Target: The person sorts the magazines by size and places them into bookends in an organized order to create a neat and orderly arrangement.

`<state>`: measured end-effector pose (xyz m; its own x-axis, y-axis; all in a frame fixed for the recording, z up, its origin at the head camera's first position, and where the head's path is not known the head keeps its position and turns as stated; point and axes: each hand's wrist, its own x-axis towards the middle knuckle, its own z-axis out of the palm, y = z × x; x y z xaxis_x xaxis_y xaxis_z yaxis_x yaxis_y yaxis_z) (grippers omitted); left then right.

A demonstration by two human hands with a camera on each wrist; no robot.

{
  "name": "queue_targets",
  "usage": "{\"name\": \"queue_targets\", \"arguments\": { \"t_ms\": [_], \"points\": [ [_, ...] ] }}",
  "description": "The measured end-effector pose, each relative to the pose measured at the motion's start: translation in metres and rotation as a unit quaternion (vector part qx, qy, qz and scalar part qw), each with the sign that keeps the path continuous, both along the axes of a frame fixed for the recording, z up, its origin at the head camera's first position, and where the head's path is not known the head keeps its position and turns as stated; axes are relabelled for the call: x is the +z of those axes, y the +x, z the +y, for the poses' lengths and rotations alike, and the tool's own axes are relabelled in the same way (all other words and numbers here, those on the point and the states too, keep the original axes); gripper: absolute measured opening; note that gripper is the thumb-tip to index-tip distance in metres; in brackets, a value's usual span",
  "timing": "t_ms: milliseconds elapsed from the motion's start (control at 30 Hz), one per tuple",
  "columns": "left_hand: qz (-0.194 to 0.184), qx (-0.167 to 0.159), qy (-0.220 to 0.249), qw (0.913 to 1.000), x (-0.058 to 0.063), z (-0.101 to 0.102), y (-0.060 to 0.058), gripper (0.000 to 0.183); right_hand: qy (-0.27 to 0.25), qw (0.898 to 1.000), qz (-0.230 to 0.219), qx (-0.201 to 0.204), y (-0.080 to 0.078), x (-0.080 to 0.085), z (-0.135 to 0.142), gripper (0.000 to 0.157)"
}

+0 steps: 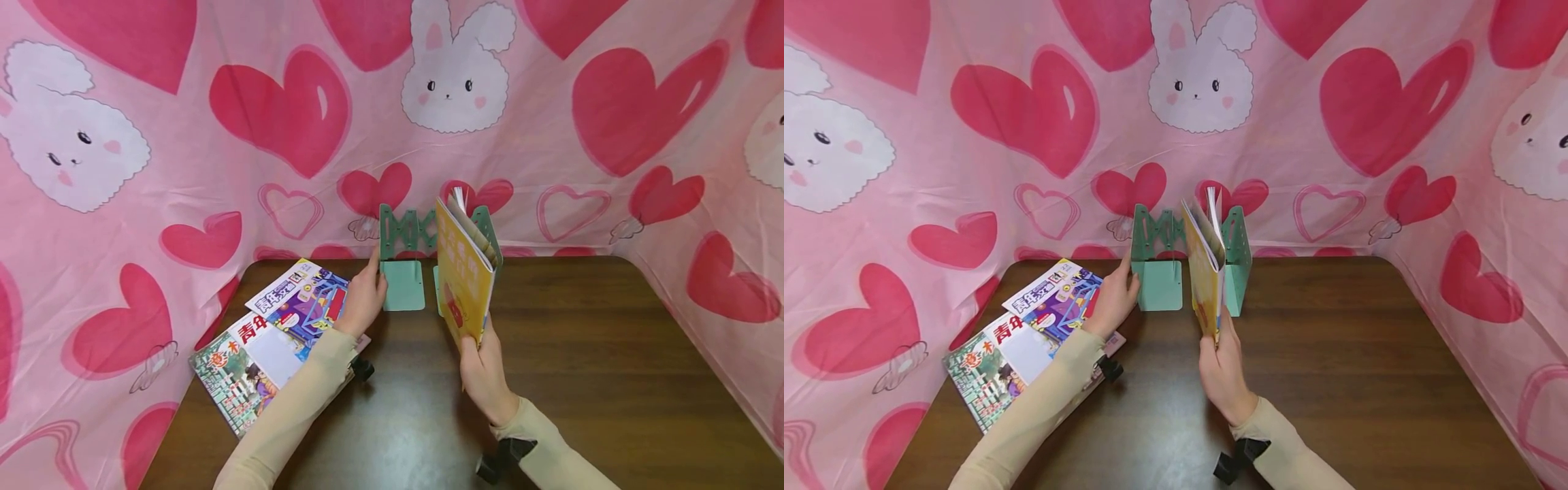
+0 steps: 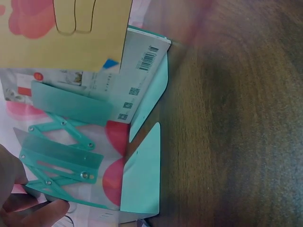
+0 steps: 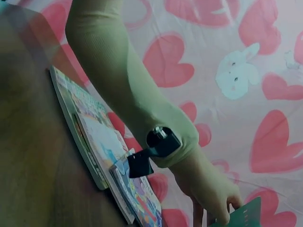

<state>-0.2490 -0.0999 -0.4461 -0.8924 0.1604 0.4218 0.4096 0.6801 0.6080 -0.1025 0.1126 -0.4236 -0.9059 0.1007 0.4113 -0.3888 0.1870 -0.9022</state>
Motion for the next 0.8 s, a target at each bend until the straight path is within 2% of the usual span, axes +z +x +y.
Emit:
{"name": "queue_targets", "arguments": {
  "t_ms": [200, 467, 800],
  "points": [
    [0.023, 0.007, -0.018, 0.9996, -0.003, 0.0, 0.0, 0.061, 0.012, 1.0, 0.0, 0.004, -0.019, -0.004, -0.006, 0.065],
    [0.01, -0.003, -0.006, 0.9999, -0.003, 0.0, 0.0, 0.064, 0.012, 1.0, -0.006, 0.0, -0.045, -0.011, -0.013, 0.072],
    [0.011, 0.001, -0.008, 0.9999, -0.002, 0.0, -0.001, 0.066, 0.007, 0.999, 0.033, -0.003, -0.083, -0.019, -0.021, 0.069]
  ]
}}
